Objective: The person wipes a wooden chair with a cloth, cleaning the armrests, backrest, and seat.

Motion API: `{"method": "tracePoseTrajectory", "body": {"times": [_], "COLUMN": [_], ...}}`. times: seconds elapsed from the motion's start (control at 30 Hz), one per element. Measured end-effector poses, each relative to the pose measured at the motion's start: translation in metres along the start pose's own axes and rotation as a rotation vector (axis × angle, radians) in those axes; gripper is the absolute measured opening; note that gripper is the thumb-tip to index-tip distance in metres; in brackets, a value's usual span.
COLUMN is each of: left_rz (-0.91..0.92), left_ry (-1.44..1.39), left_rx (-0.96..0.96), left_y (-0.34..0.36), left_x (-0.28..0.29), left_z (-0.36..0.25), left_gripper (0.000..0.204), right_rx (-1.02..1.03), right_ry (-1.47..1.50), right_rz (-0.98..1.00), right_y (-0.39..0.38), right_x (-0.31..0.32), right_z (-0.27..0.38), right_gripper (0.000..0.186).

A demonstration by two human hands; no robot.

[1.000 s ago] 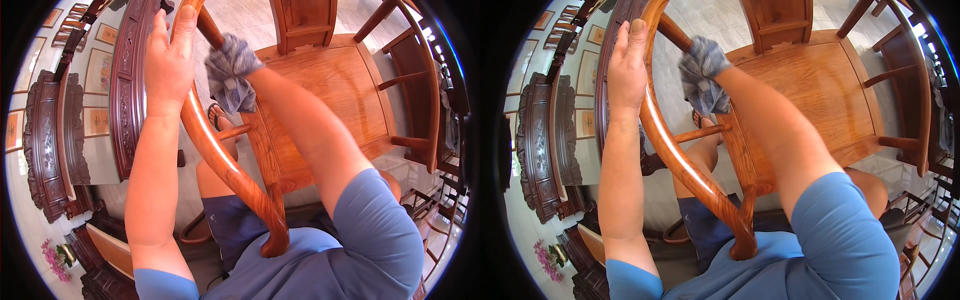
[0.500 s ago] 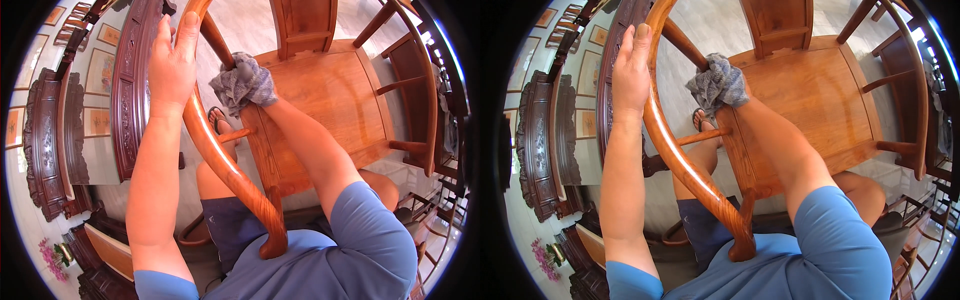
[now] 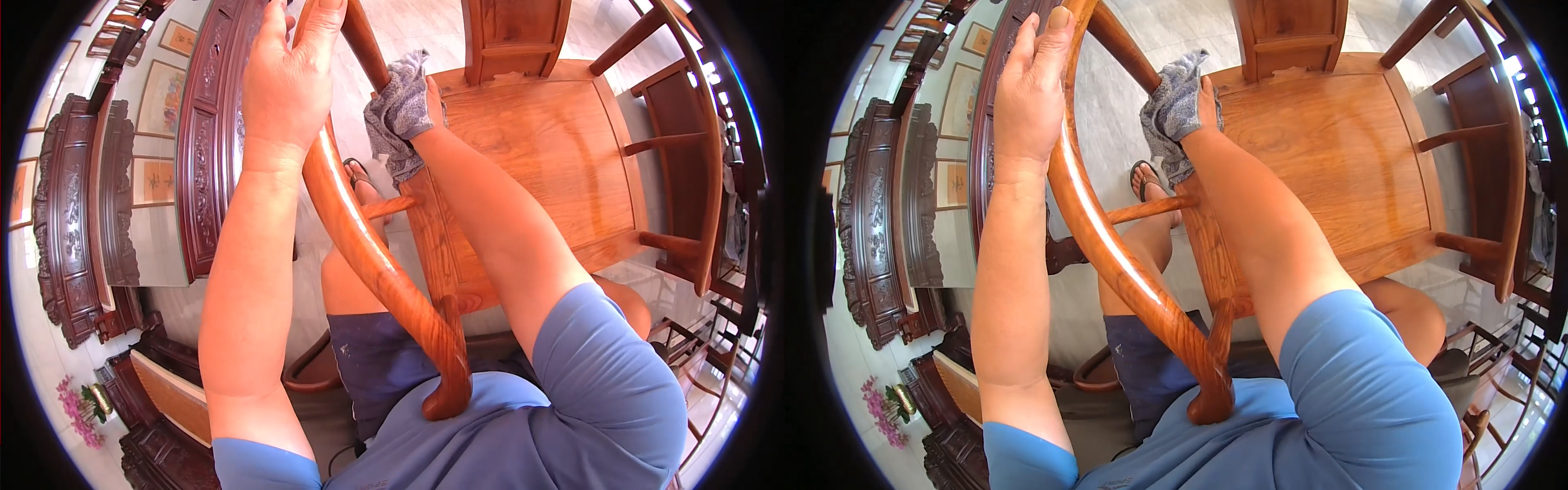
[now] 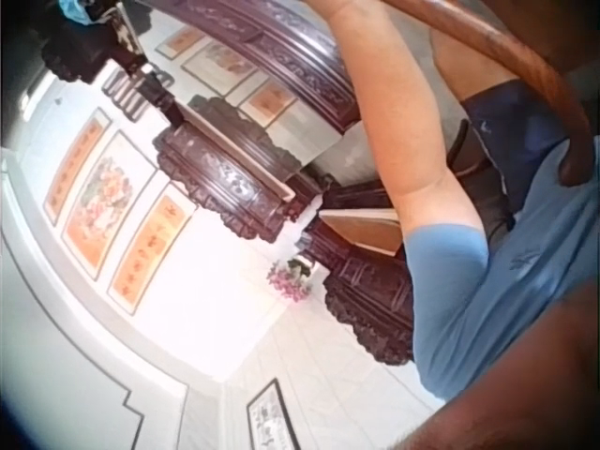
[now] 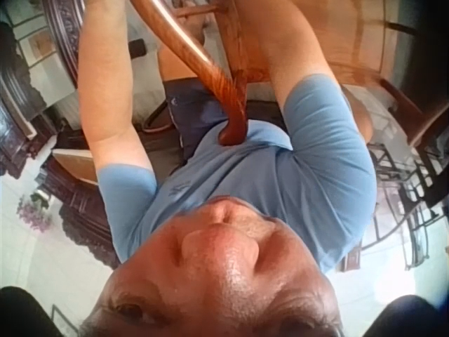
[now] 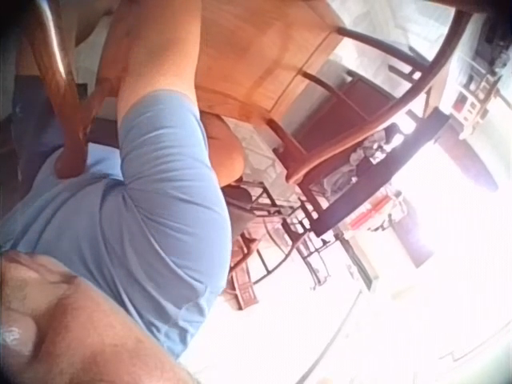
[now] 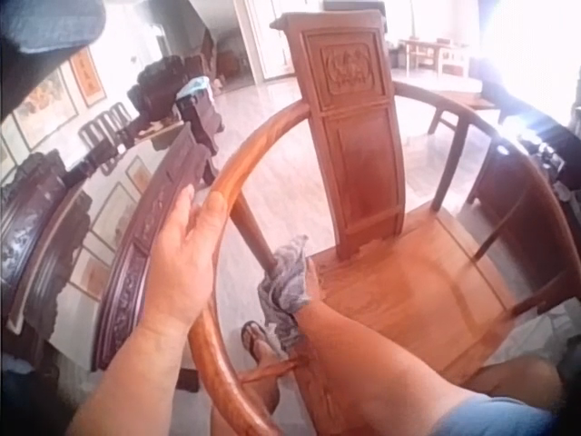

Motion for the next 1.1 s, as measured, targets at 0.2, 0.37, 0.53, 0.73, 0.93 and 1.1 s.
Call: {"method": "tracePoseTrajectory", "body": {"times": [0.2,0.37,0.53,0.73,0.93,1.1], "left_rz": [0.016,0.021,0.055,0.022,0.054,0.115], "left_ry": [-0.04,-0.084,-0.053,-0.149,-0.09,0.17], "left_rx": [-0.001,0.044,-0.023,-0.008,0.035,-0.018], "left_y": [0.007,0.005,0.004,0.003,0.003,0.013], "left_x": [-0.01,-0.006,-0.004,-0.011,-0.015,-0.013], "left_z": [-0.008,-0.013,-0.022,-0.026,-0.026,0.0], "left_gripper": [0.09,0.09,0.082,0.08,0.086,0.088], "right_rx": [0.135,-0.063,0.401,0.437,0.058,-0.034], "right_ry": [0.011,0.145,0.253,0.422,0.468,0.215], "right_rz": [-0.231,0.035,-0.503,-0.283,-0.057,0.128], "right_y": [-0.023,-0.02,0.038,0.07,0.006,0.0], "right_x": [0.05,0.058,0.085,0.067,0.046,0.079], "right_z": [0.008,0.013,0.092,0.077,0.012,0.02], "right_gripper": [0.029,0.045,0.051,0.032,0.029,0.037]}}
Point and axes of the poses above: each hand's wrist, its own y-axis towards the middle knuckle, its own x-axis out of the back of the hand, z = x × y, the point moved 3 cm from there along y, towards the middle knuckle, and after that the axes turned 9 degrees about y, right-handed, at the moved point
